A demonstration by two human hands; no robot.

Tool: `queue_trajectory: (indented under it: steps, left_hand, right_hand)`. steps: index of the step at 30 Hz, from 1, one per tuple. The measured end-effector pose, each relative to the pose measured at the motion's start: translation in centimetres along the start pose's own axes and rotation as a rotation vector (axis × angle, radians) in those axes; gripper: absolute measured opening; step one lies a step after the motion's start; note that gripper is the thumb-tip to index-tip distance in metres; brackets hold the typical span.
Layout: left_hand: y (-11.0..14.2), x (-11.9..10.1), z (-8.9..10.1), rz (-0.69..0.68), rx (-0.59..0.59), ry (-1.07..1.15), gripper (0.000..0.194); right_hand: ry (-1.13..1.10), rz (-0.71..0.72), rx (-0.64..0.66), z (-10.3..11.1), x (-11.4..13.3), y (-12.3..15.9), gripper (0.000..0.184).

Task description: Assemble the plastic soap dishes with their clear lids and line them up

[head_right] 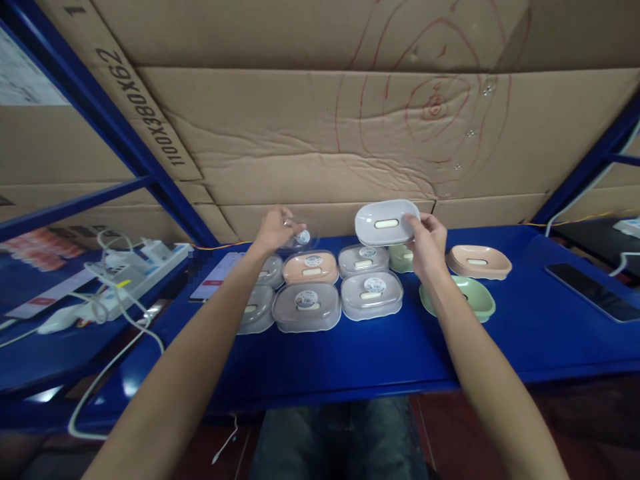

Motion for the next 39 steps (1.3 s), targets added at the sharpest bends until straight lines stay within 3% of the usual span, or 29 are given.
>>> queue_trajectory:
  steps: [3, 7, 10, 12, 15, 18, 24, 32, 36, 39]
  left_hand:
    - [0.2, -1.2, 0.7, -0.053, -0.082, 0.161, 0.035]
    - [1.7, -2.9, 1.9, -0.176, -0.200, 0.696, 0.042]
    - [4.0, -4.8, 2.0, -0.284, -0.154, 0.940, 0.045]
    - [5.7, -6.2, 1.3, -0.323, -0.064, 1.001, 0.044]
    - [7.9, -8.0, -0.3, -0.343, 0.066, 1.005, 0.045]
    - [8.9, -9.0, -0.7, -0.375, 0.063, 0.931, 0.041]
    - [9.6, -9.9, -1.0, -0.455, 0.067, 0.818, 0.040]
    - [10.4, -10.1, -0.8, -0.495, -0.142, 0.648, 0.040]
    - [10.8, -9.9, -0.4, -0.475, -0.224, 0.606, 0.036]
    - [11.1, -9.6, -0.6, -0.437, -0.231, 0.562, 0.035]
  right_hand:
    - [-0.005, -0.029, 0.012, -0.7, -0.5, 0.5, 0.044]
    - [0.001, -0.044, 0.025, -1.5, -0.8, 1.4, 0.044]
    - [0.007, -0.020, 0.082, -2.5, -0.7, 2.3, 0.049]
    - [0.026, -0.009, 0.139, -3.5, -0.9, 3.2, 0.052]
    - [0.061, -0.012, 0.256, -5.4, -1.8, 5.2, 0.053]
    - [0.089, -0.021, 0.363, -7.2, -2.8, 7.3, 0.050]
    - [0.067, -0.009, 0.409, -8.1, -3.6, 8.7, 0.048]
    - [0.165, -0.004, 0.453, -8.7, -4.0, 9.8, 0.055]
    - [0.215, 0.090, 0.466, -9.0, -3.2, 10.5, 0.071]
    - [0.247, 0.166, 0.450, -8.9, -2.5, 10.7, 0.064]
Point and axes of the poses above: each hand's wrist, its own y-axis away from the middle knuckle, its own z-axis out of the back of the hand, x = y × z, the point moved 10 cm from there along -y, towards the middle knuckle, and after that the axes turned 13 degrees about -z, right-handed, at the moved point
